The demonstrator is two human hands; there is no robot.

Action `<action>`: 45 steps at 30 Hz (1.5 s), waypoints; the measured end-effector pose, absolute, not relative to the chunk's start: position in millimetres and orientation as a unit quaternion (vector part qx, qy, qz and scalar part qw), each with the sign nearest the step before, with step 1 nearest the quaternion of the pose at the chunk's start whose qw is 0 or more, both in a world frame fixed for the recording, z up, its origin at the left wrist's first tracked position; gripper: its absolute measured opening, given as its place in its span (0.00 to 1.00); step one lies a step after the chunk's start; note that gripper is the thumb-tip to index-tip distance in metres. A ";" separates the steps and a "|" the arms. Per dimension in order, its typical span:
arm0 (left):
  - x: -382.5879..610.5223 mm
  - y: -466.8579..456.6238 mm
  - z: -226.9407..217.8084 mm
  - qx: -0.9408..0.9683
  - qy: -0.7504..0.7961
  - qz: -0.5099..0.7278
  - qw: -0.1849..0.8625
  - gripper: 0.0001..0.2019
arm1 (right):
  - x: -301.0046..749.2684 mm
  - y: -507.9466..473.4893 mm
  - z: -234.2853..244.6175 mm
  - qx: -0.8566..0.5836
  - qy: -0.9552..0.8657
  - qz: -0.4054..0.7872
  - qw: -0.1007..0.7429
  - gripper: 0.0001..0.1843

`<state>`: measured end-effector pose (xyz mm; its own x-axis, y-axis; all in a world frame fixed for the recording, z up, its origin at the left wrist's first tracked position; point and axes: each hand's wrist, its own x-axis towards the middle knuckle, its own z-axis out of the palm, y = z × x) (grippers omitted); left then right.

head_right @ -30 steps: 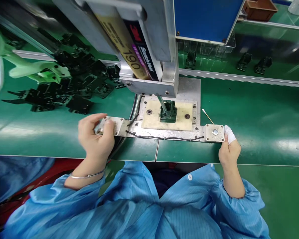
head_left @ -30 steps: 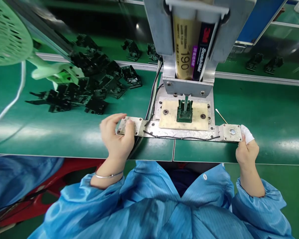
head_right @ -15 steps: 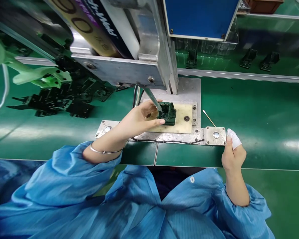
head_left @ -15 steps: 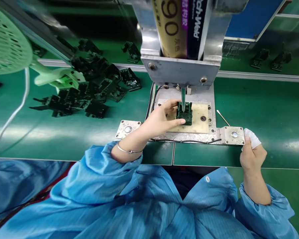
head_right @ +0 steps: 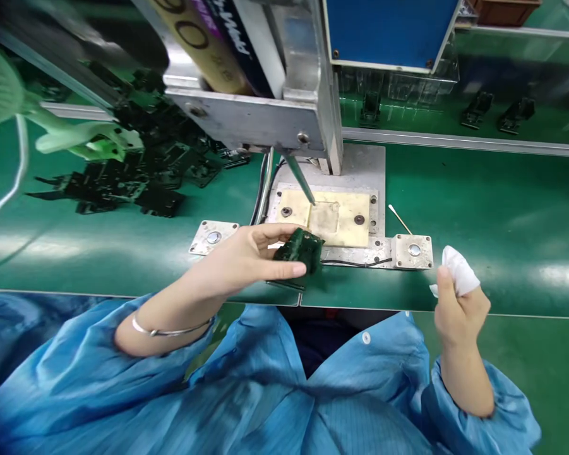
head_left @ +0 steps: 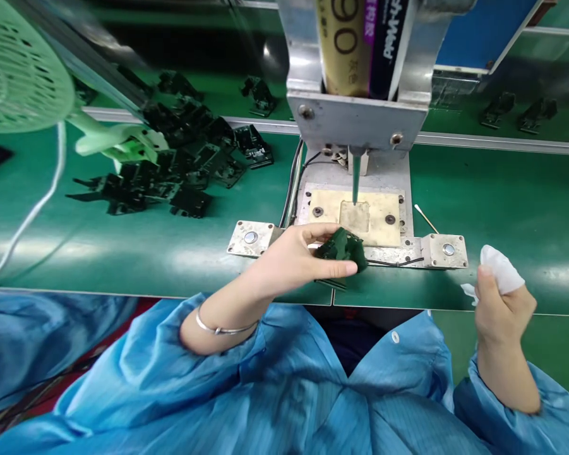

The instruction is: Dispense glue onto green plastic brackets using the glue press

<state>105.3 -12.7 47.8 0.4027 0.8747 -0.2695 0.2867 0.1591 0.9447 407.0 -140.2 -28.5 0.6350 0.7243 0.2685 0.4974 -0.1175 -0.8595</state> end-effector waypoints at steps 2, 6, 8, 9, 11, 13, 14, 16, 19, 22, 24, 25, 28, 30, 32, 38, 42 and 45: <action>102.7 -30.5 56.6 0.634 0.424 0.276 0.585 0.28 | 393.8 -154.0 0.1 -0.679 -0.545 0.105 0.481 0.19; 100.2 -58.0 77.1 0.710 0.332 0.296 0.545 0.31 | 357.3 -158.1 59.4 -0.482 -0.794 0.135 0.345 0.09; 100.6 -66.1 84.7 0.752 0.304 0.291 0.508 0.32 | 340.8 -150.2 77.9 -0.434 -0.846 0.128 0.281 0.09; 101.2 -69.1 87.6 0.772 0.290 0.290 0.486 0.31 | 334.2 -146.1 83.5 -0.421 -0.862 0.111 0.259 0.10; 102.5 -74.1 91.3 0.806 0.265 0.292 0.441 0.29 | 324.6 -141.1 89.3 -0.402 -0.881 0.076 0.237 0.15; 103.0 -78.7 92.3 0.826 0.255 0.300 0.404 0.26 | 320.0 -144.0 91.5 -0.398 -0.879 0.070 0.251 0.19; 102.5 -81.0 91.8 0.828 0.256 0.308 0.392 0.26 | 319.6 -149.0 92.3 -0.399 -0.873 0.084 0.269 0.19; 100.0 -86.1 88.9 0.818 0.262 0.335 0.387 0.26 | 322.5 -164.4 94.1 -0.422 -0.841 0.139 0.308 0.16; 94.6 -93.6 81.9 0.780 0.265 0.398 0.403 0.28 | 331.0 -188.9 93.1 -0.521 -0.753 0.185 0.357 0.08; 92.7 -98.8 75.7 0.744 0.258 0.448 0.423 0.26 | 334.0 -195.2 81.4 -0.560 -0.716 0.156 0.388 0.08; 94.6 -100.0 73.9 0.738 0.250 0.458 0.428 0.24 | 330.8 -188.5 69.9 -0.514 -0.747 0.148 0.396 0.09; 96.2 -99.9 73.8 0.741 0.246 0.456 0.428 0.24 | 328.2 -183.8 64.8 -0.485 -0.765 0.147 0.397 0.09; 101.3 -97.9 75.0 0.753 0.216 0.450 0.430 0.25 | 320.2 -171.6 56.6 -0.419 -0.810 0.137 0.387 0.09; 103.7 -96.3 76.1 0.757 0.193 0.450 0.432 0.26 | 316.5 -167.0 56.6 -0.407 -0.824 0.123 0.375 0.13; 105.1 -95.5 76.3 0.759 0.182 0.451 0.434 0.26 | 314.9 -164.1 58.5 -0.400 -0.832 0.110 0.367 0.15; 108.7 -96.3 73.6 0.748 0.181 0.453 0.450 0.26 | 322.7 -155.0 57.9 -0.369 -0.849 0.090 0.367 0.19; 110.5 -92.6 71.9 0.741 0.191 0.451 0.458 0.27 | 336.4 -152.7 51.2 -0.370 -0.843 0.125 0.371 0.14; 110.6 -88.1 68.2 0.735 0.199 0.447 0.469 0.31 | 348.4 -151.1 52.2 -0.431 -0.795 0.129 0.406 0.09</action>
<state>110.6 -88.1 68.2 0.5208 0.7120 0.4709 -0.1263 -0.4813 0.8674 348.4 -151.1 52.2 -0.2979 0.7905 0.5352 0.5814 0.5949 -0.5550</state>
